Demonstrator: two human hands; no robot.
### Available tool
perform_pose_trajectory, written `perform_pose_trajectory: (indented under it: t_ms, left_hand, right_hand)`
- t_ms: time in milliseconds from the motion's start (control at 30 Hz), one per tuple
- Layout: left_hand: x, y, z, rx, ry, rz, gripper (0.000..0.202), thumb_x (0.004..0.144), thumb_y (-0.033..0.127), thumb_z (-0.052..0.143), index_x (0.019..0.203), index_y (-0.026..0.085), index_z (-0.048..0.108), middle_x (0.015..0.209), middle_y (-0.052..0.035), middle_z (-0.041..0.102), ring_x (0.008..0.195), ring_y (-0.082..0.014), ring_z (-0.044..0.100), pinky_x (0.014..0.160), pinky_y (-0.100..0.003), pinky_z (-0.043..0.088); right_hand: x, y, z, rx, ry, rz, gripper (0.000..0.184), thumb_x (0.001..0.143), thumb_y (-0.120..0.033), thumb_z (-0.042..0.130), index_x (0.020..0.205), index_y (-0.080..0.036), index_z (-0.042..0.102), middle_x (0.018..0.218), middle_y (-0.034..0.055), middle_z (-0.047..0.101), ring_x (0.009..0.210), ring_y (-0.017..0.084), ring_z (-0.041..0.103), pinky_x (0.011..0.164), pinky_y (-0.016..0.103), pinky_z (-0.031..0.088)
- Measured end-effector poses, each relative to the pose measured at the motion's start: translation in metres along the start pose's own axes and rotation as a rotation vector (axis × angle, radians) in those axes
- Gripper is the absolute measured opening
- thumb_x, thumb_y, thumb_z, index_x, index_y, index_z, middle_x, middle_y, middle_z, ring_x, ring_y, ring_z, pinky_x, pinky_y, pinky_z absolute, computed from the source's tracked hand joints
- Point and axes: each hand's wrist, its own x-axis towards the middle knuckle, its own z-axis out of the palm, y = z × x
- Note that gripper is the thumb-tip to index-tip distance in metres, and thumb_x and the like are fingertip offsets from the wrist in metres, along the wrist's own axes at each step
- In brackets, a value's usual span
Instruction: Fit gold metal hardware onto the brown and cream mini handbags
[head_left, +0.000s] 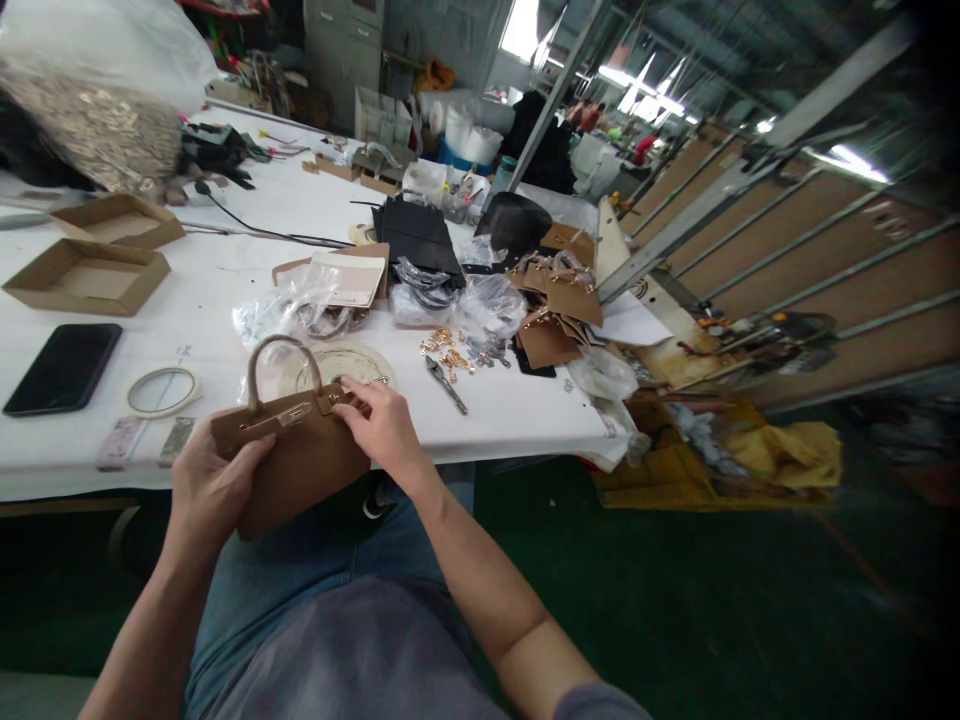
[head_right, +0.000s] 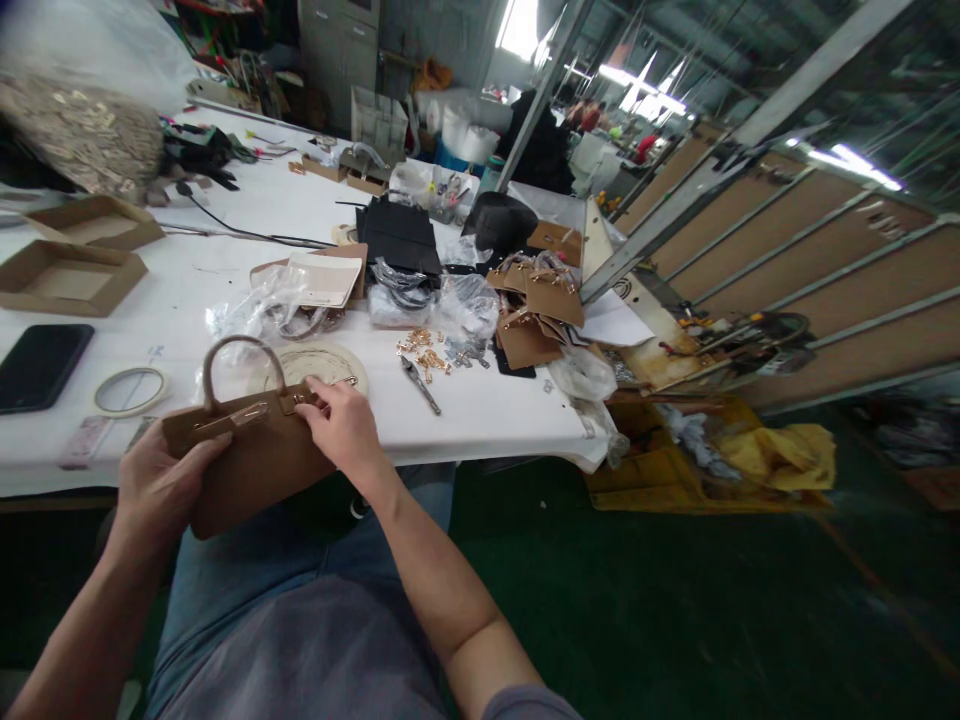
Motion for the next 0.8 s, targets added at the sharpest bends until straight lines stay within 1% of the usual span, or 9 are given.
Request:
perform_pose_trajectory:
  t_ms: [100, 133, 200, 300, 367, 433, 500, 633, 800]
  left_hand:
    - [-0.005, 0.000, -0.002, -0.091, 0.010, -0.036, 0.058, 0.088, 0.051, 0.101, 0.136, 0.024, 0.082, 0.122, -0.0058, 0.086, 0.112, -0.0342, 0.080, 0.094, -0.040, 0.064]
    - [-0.007, 0.000, -0.001, -0.134, -0.011, -0.048, 0.057, 0.088, 0.050, 0.101, 0.135, 0.024, 0.082, 0.122, -0.0056, 0.086, 0.112, -0.0339, 0.080, 0.094, -0.039, 0.064]
    - [-0.011, 0.001, 0.000, -0.212, -0.044, -0.069, 0.058, 0.087, 0.048, 0.103, 0.135, 0.025, 0.082, 0.121, -0.0049, 0.086, 0.109, -0.0326, 0.081, 0.093, -0.038, 0.064]
    - [-0.016, 0.004, 0.003, -0.268, -0.063, -0.069, 0.060, 0.086, 0.047, 0.105, 0.137, 0.027, 0.081, 0.119, -0.0036, 0.085, 0.106, -0.0307, 0.080, 0.091, -0.036, 0.064]
    - [-0.019, 0.006, 0.002, -0.259, -0.084, -0.044, 0.059, 0.086, 0.046, 0.105, 0.136, 0.027, 0.081, 0.120, -0.0034, 0.085, 0.108, -0.0312, 0.080, 0.092, -0.037, 0.064]
    - [-0.020, 0.007, -0.002, -0.229, -0.111, -0.015, 0.056, 0.087, 0.046, 0.104, 0.135, 0.027, 0.081, 0.121, -0.0038, 0.085, 0.113, -0.0328, 0.079, 0.095, -0.038, 0.064]
    - [-0.022, 0.006, -0.007, -0.213, -0.114, -0.013, 0.057, 0.087, 0.047, 0.103, 0.135, 0.026, 0.081, 0.124, -0.0047, 0.084, 0.116, -0.0343, 0.079, 0.097, -0.040, 0.065]
    - [-0.022, 0.000, -0.016, -0.267, -0.065, -0.079, 0.061, 0.084, 0.049, 0.104, 0.135, 0.025, 0.080, 0.121, -0.0061, 0.085, 0.110, -0.0347, 0.081, 0.093, -0.041, 0.068]
    - [-0.021, -0.007, -0.016, -0.285, -0.047, -0.077, 0.061, 0.085, 0.047, 0.105, 0.137, 0.026, 0.080, 0.123, -0.0051, 0.086, 0.112, -0.0334, 0.081, 0.095, -0.039, 0.067]
  right_hand:
    - [-0.018, 0.011, 0.002, 0.162, 0.257, 0.239, 0.138, 0.079, -0.052, 0.113, 0.190, -0.020, 0.036, 0.131, 0.0122, 0.080, 0.097, 0.022, 0.076, 0.095, 0.031, 0.067]
    - [-0.021, 0.014, 0.004, 0.208, 0.284, 0.283, 0.156, 0.072, -0.055, 0.116, 0.193, -0.019, 0.023, 0.141, 0.0153, 0.077, 0.099, 0.022, 0.077, 0.094, 0.031, 0.068]
    - [-0.023, 0.018, 0.005, 0.297, 0.237, 0.283, 0.167, 0.068, -0.057, 0.117, 0.194, -0.020, 0.014, 0.155, 0.0196, 0.072, 0.107, 0.023, 0.079, 0.093, 0.031, 0.069]
    - [-0.020, 0.017, 0.005, 0.407, 0.057, 0.209, 0.131, 0.083, -0.057, 0.109, 0.188, -0.021, 0.039, 0.143, 0.0142, 0.080, 0.115, 0.024, 0.082, 0.095, 0.029, 0.069]
    - [-0.020, 0.012, 0.002, 0.449, -0.004, 0.176, 0.082, 0.100, -0.059, 0.095, 0.166, -0.020, 0.068, 0.128, 0.0098, 0.086, 0.114, 0.025, 0.083, 0.097, 0.029, 0.068]
    - [-0.021, 0.006, -0.003, 0.492, -0.006, 0.149, 0.050, 0.108, -0.059, 0.085, 0.140, -0.020, 0.085, 0.125, 0.0085, 0.088, 0.117, 0.026, 0.084, 0.101, 0.030, 0.067]
    - [-0.023, 0.001, -0.007, 0.569, -0.058, 0.129, 0.040, 0.111, -0.057, 0.081, 0.126, -0.021, 0.089, 0.128, 0.0078, 0.089, 0.124, 0.028, 0.083, 0.107, 0.033, 0.067]
    - [-0.024, -0.002, -0.006, 0.706, -0.189, 0.162, 0.040, 0.106, -0.053, 0.087, 0.130, -0.022, 0.088, 0.132, 0.0068, 0.089, 0.127, 0.028, 0.083, 0.114, 0.038, 0.068]
    - [-0.029, -0.007, 0.015, 0.623, -0.023, 0.179, 0.033, 0.103, -0.043, 0.089, 0.128, -0.021, 0.083, 0.122, 0.0082, 0.088, 0.113, 0.026, 0.084, 0.103, 0.035, 0.069]
